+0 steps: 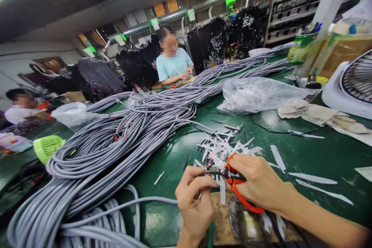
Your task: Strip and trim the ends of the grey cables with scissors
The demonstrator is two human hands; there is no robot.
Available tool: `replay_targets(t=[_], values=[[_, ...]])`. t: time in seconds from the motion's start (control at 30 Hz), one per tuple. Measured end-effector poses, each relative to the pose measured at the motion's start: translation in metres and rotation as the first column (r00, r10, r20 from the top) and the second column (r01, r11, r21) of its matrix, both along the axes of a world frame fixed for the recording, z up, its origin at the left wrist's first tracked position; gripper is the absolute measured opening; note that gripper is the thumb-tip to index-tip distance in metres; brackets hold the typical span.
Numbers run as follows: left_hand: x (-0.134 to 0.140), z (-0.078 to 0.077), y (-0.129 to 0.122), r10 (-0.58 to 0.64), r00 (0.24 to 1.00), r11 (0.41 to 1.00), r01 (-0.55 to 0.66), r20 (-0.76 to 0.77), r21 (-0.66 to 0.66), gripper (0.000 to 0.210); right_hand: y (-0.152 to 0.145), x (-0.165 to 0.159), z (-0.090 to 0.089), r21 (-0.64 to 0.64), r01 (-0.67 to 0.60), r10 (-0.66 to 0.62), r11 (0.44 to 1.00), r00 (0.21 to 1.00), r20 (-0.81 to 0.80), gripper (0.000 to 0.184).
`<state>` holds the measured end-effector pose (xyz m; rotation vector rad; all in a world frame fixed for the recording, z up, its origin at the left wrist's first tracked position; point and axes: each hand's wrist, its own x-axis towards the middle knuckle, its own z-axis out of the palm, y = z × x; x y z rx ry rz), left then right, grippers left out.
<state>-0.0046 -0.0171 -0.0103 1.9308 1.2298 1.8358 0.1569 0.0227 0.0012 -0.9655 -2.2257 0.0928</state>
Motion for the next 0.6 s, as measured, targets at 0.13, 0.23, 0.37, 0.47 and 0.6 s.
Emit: replay_targets(t=[0.13, 0.23, 0.37, 0.47, 0.6], values=[[0.0, -0.001, 0.0, -0.057, 0.96, 0.981, 0.105, 0.275, -0.162, 0.014, 0.0, 0.002, -0.003, 0.121, 0.017, -0.02, 0.993, 1.0, 0.021, 0.015], [-0.001, -0.001, 0.004, -0.036, 0.85, 0.904, 0.251, 0.525, -0.345, 0.022, 0.0, 0.002, -0.006, 0.116, -0.007, 0.007, 0.993, 1.0, 0.004, 0.015], [-0.005, 0.005, 0.01, -0.052, 0.737, 0.783, 0.449, 0.674, -0.43, 0.031, 0.006, 0.001, -0.006, 0.018, -0.012, 0.015, 1.0, 0.992, -0.122, 0.025], [-0.007, 0.01, -0.003, -0.056, 0.715, 0.712, 0.518, 0.697, -0.475, 0.035, 0.015, 0.004, -0.001, -0.034, 0.163, -0.166, 0.986, 0.961, -0.222, 0.038], [-0.007, 0.011, -0.054, -0.089, 0.855, 0.567, 0.465, 0.511, -0.68, 0.032, 0.026, 0.014, 0.006, -0.099, 0.338, -0.344, 0.936, 0.938, -0.045, 0.039]])
